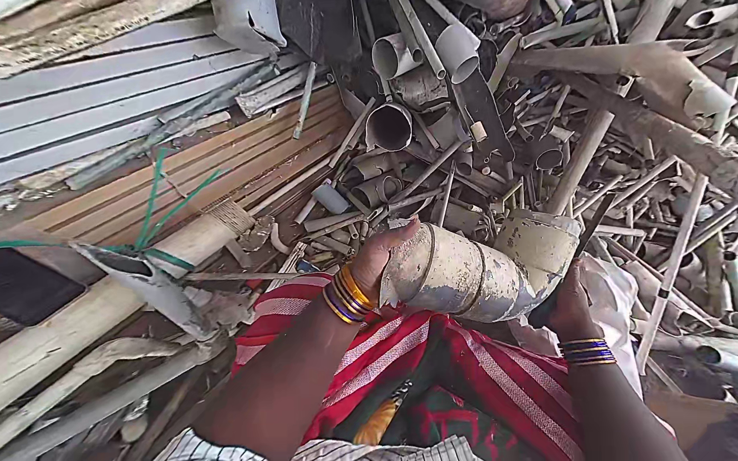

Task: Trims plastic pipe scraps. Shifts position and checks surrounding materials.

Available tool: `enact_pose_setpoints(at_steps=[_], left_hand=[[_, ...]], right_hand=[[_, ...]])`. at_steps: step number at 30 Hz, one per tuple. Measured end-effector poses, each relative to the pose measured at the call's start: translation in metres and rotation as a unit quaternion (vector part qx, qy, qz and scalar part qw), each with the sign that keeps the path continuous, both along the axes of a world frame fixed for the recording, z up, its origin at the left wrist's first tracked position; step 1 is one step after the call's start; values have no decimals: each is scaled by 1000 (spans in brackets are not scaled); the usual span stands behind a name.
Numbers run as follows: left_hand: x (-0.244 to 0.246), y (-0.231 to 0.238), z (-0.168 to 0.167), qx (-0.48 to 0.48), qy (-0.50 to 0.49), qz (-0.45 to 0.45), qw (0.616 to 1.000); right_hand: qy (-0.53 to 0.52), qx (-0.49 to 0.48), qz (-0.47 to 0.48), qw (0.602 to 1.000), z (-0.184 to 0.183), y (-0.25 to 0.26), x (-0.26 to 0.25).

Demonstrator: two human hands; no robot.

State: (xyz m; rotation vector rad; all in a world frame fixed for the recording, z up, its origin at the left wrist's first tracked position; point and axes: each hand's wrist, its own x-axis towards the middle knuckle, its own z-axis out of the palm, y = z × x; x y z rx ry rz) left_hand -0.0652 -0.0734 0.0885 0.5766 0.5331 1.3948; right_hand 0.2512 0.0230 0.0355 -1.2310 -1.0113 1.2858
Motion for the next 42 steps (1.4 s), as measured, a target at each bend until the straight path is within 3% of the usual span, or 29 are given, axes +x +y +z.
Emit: enact_pose_setpoints(at_steps=[4,8,12,16,22,24,26,28,29,32,34,35,36,38,39,40,42], left_hand=[[20,-9,-6,-9,26,9,1000],[39,-9,-17,-99,159,39,982],[32,13,-33,-176,330,80,924],[26,45,-60,-226,451,25,863],[21,86,-98,-273,505,5,819],[20,102,-111,-284,527,-3,801],[20,115,-127,-286,554,-22,781],[22,124,-135,-289,547,-33,785],[22,127,-136,-288,519,-27,804],[25,131,-135,-265,438,-21,858],[24,131,-136,-212,450,-61,866],[23,133,-136,-188,494,-111,842],[23,136,-135,-177,569,-161,787],[31,142,-127,-180,720,-233,629],[36,143,-123,-185,757,-249,576],[41,144,-119,-189,774,-257,548],[46,145,-117,-194,782,-261,532]], right_hand=[[-87,-99,-47,990,-1,2,-4],[-192,-169,-49,966,0,-6,-15],[-111,-148,-79,980,14,-14,-46],[30,-177,-112,977,5,-18,-73],[39,-319,-1,947,-25,-41,-92],[12,-267,50,962,-22,-42,-100],[-112,-145,145,972,-27,-40,-101],[-300,-52,221,927,-35,-36,-104],[-360,-56,264,893,-38,-35,-107],[-429,-163,377,804,-47,-23,-117],[-431,-189,374,799,-49,-14,-120],[-428,-193,369,802,-47,-11,-120],[-429,-195,367,802,-46,-9,-120],[-435,-196,372,797,-48,-5,-119],[-440,-196,376,792,-51,-4,-118],[-444,-198,380,787,-54,-3,-118],[-457,-204,386,775,-58,-1,-116]])
